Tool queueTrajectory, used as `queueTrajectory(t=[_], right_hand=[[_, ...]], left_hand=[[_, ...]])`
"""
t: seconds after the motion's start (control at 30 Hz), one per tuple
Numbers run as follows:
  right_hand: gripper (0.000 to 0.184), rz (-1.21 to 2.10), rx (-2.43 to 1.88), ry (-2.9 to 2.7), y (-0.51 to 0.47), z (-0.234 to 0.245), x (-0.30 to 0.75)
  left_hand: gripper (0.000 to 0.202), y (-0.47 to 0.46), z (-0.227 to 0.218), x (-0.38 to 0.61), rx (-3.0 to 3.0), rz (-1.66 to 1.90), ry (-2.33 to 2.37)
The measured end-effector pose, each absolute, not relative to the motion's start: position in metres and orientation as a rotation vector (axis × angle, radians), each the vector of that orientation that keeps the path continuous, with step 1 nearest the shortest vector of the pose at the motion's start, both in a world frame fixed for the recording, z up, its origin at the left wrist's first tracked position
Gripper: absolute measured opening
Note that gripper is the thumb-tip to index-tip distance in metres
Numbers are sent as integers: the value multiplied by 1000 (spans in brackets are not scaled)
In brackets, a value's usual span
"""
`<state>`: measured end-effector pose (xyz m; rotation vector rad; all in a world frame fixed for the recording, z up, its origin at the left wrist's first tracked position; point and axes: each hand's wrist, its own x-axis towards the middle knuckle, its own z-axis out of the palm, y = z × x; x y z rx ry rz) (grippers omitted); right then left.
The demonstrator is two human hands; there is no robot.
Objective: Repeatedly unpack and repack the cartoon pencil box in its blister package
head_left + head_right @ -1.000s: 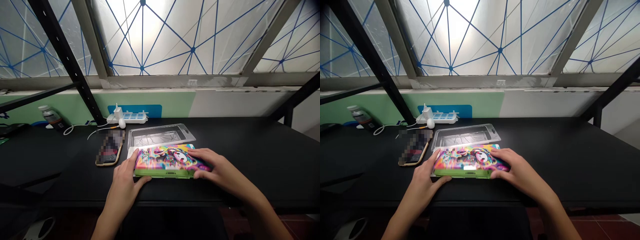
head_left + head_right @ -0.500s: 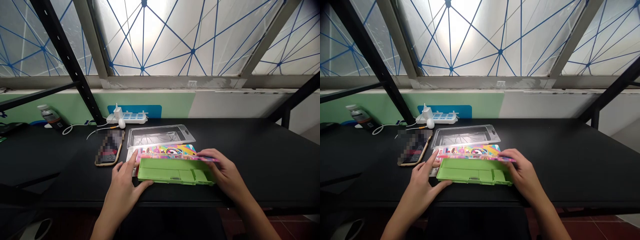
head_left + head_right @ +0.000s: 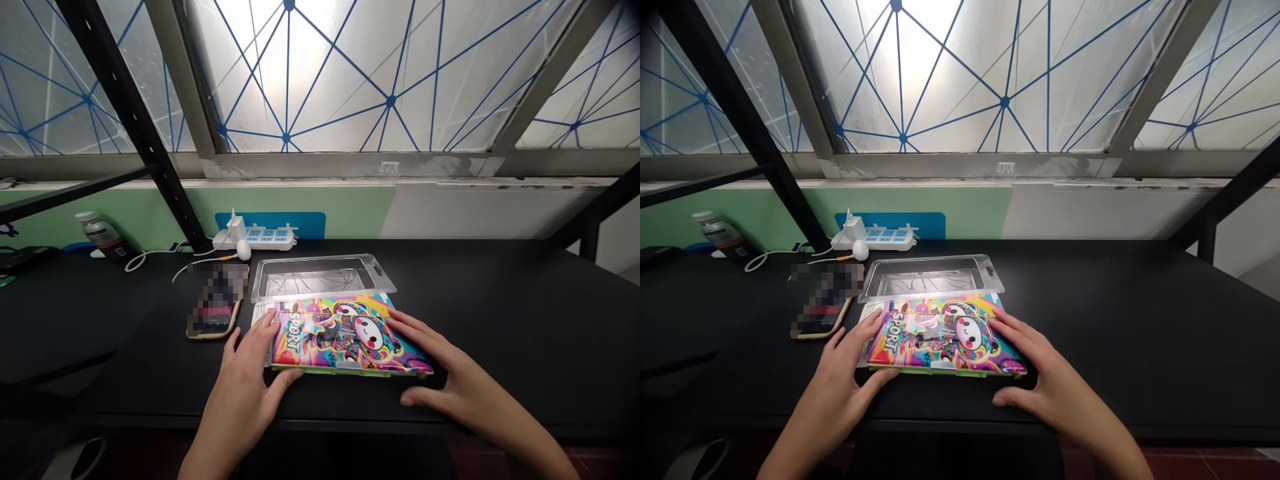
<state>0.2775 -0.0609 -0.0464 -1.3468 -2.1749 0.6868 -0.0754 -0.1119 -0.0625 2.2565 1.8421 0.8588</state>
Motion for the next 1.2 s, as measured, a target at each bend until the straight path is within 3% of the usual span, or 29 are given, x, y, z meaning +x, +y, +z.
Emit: queueTrajectory(t=[0.07, 0.27, 0.53, 0.6, 0.73, 0.97, 1.2], right_hand=[[78, 692, -1367, -2116, -62, -48, 276], [97, 775, -1451, -1947, -72, -44, 270], [102, 581, -1334, -1895, -66, -57, 280], [89, 566, -1343, -1945, -64, -57, 279], [42, 497, -1392, -2083, -63, -51, 271], [39, 383, -1446, -2110, -61, -52, 268], [43, 360, -1492, -2039, -59, -55, 268]], left_hand=[[60, -113, -61, -75, 2261, 836, 1819], [64, -114, -57, -76, 2282, 852, 1806], [41, -112, -58, -80, 2229, 916, 1761], [32, -110, -58, -79, 2153, 941, 1818], [30, -102, -57, -77, 2043, 913, 1882], [54, -103, -62, -70, 2108, 921, 1954], [51, -107, -58, -66, 2043, 952, 1847]])
